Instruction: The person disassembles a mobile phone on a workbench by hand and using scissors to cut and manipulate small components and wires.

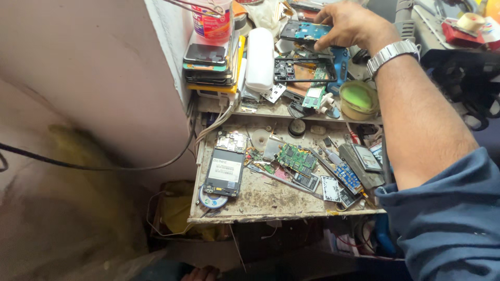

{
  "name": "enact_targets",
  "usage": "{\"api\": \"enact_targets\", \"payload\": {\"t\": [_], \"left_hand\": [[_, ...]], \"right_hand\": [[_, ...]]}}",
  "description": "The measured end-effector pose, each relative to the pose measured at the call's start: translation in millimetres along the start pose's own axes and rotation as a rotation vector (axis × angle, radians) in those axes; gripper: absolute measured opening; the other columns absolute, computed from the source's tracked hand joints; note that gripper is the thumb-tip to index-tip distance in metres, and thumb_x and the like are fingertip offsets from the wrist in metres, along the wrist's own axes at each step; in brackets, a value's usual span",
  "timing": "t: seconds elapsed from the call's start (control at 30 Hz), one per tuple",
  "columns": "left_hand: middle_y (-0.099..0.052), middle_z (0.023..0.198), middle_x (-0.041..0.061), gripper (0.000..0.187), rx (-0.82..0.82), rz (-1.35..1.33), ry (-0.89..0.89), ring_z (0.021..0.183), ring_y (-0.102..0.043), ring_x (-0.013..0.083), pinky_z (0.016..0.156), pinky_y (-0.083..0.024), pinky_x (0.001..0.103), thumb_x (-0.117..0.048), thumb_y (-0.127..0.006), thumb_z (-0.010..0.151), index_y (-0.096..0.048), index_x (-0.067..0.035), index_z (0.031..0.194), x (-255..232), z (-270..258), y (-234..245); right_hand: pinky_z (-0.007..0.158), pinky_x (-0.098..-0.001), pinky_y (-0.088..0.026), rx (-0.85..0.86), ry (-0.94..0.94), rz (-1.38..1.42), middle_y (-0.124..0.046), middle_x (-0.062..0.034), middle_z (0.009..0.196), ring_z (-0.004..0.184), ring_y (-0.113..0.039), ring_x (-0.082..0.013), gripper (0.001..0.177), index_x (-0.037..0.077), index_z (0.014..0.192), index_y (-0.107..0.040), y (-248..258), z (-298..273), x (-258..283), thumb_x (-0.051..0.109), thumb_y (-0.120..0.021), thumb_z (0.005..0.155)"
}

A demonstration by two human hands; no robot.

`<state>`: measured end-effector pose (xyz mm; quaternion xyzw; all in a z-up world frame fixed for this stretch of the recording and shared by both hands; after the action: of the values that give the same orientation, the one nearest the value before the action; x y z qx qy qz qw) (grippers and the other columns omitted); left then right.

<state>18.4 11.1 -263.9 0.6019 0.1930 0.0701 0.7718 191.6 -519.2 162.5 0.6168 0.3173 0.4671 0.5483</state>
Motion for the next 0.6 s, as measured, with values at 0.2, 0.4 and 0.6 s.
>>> {"api": "enact_targets", "payload": {"t": [0.2, 0.4, 0.6], "left_hand": [[-0.072, 0.096, 0.006, 0.031, -0.314, 0.099, -0.045, 0.083, -0.07, 0.0285, 0.063, -0.054, 0.044, -0.043, -0.068, 0.085, -0.073, -0.019, 0.103, -10, -3, 26], [-0.073, 0.091, 0.004, 0.031, -0.473, 0.135, -0.059, 0.076, -0.072, 0.0273, 0.055, -0.055, 0.043, -0.046, -0.067, 0.082, -0.074, -0.02, 0.098, -11, -8, 37], [-0.075, 0.085, 0.003, 0.031, -0.462, 0.098, -0.067, 0.07, -0.074, 0.0261, 0.047, -0.055, 0.043, -0.048, -0.067, 0.079, -0.076, -0.021, 0.093, -5, -13, 35]], "right_hand": [[0.098, -0.0431, -0.052, 0.024, 0.05, -0.057, -0.066, -0.0222, 0.133, 0.118, -0.065, -0.037, 0.076, 0.007, 0.142, -0.063, -10, 8, -7, 0.023, -0.09, 0.073], [0.1, -0.0435, -0.051, 0.014, 0.121, -0.134, -0.063, -0.0249, 0.135, 0.123, -0.062, -0.0389, 0.083, 0.006, 0.145, -0.058, -13, 12, -4, 0.022, -0.091, 0.071], [0.099, -0.0447, -0.052, -0.03, 0.161, -0.187, -0.065, -0.0259, 0.132, 0.119, -0.063, -0.0392, 0.086, 0.007, 0.145, -0.057, -10, 0, 11, 0.026, -0.093, 0.069]]}}
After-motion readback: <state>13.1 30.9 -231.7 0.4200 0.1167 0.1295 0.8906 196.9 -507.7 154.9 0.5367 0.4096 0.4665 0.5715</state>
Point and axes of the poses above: each hand's wrist, its own z-axis towards the middle knuckle, its own y-axis out of the back of the hand, x = y × z, the point moved 9 cm from there along z, towards the middle knuckle
